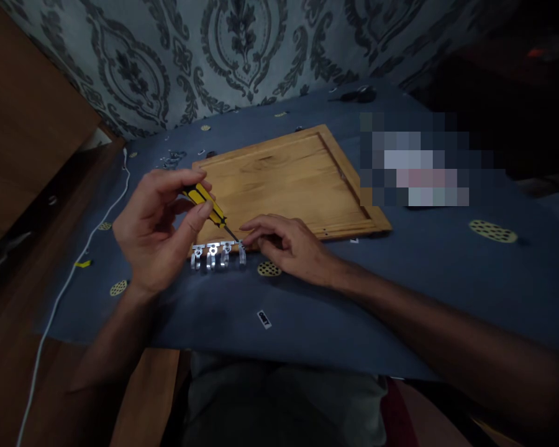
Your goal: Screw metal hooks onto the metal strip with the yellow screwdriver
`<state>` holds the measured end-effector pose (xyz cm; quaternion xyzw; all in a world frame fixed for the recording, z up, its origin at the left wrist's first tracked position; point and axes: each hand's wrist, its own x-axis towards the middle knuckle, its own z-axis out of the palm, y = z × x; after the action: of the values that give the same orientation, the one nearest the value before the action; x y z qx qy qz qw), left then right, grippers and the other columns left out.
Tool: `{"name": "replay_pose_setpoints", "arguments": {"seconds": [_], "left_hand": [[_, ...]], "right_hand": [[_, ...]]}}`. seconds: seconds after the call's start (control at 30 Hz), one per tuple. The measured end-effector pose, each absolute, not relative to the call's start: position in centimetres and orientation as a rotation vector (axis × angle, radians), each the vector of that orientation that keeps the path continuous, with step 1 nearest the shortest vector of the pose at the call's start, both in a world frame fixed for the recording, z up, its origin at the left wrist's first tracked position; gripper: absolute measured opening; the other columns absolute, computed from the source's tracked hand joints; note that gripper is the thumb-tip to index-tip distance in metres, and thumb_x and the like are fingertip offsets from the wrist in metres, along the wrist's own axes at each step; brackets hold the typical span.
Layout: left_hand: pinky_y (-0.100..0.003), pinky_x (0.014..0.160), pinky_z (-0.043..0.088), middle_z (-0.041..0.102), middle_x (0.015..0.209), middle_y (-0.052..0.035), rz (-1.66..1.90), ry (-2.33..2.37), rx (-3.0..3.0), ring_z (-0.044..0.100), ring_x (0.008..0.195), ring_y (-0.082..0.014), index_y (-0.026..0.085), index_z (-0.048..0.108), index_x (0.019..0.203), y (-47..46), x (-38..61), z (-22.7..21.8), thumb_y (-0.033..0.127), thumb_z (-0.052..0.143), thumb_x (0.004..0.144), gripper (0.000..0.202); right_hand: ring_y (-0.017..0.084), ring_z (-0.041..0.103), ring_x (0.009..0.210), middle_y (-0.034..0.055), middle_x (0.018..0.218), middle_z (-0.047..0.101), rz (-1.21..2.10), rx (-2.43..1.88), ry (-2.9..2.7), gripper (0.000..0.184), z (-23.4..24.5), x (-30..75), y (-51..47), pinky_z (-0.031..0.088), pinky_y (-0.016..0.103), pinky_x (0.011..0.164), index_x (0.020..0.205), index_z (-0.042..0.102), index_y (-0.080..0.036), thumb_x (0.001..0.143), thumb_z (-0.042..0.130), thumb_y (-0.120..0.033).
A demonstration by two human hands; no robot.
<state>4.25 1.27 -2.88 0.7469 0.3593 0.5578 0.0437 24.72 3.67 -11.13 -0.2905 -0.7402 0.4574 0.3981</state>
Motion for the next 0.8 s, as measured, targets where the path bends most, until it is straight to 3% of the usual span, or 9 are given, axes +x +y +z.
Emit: {"name": "replay_pose_setpoints", "arguments": {"seconds": [0.53,0.7,0.8], "left_hand": [[-0.022,0.070,0.062,0.071,0.101,-0.0009,1.617,1.038,2.332,0.071,0.089,-0.0139,0.031,0.073,0.119,1.16,4.27,-3.34,0.022,0.080,0.089,0.033],[-0.026,0.071,0.065,0.070,0.108,-0.0018,1.559,1.051,2.314,0.071,0.093,-0.0167,0.033,0.070,0.123,1.27,4.16,-3.59,0.029,0.080,0.089,0.036],[-0.027,0.068,0.065,0.068,0.106,-0.0016,1.572,1.053,2.320,0.070,0.087,-0.0158,0.036,0.072,0.121,1.24,4.35,-3.50,0.032,0.086,0.083,0.040]], "right_hand": [[0.017,0.078,0.090,0.0057,0.098,0.081,1.059,-0.728,-1.943,0.037,-11.31,24.73,3.81,0.059,0.030,0.081,0.114,0.069,-0.017,0.084,0.053,-0.003],[0.017,0.078,0.089,0.0060,0.098,0.081,1.049,-0.718,-1.950,0.038,-11.25,24.74,3.86,0.059,0.031,0.079,0.113,0.070,-0.017,0.083,0.052,-0.002],[0.018,0.078,0.088,0.0063,0.097,0.081,1.044,-0.706,-1.949,0.038,-11.33,24.70,3.90,0.059,0.030,0.077,0.113,0.070,-0.017,0.083,0.052,-0.002]]}}
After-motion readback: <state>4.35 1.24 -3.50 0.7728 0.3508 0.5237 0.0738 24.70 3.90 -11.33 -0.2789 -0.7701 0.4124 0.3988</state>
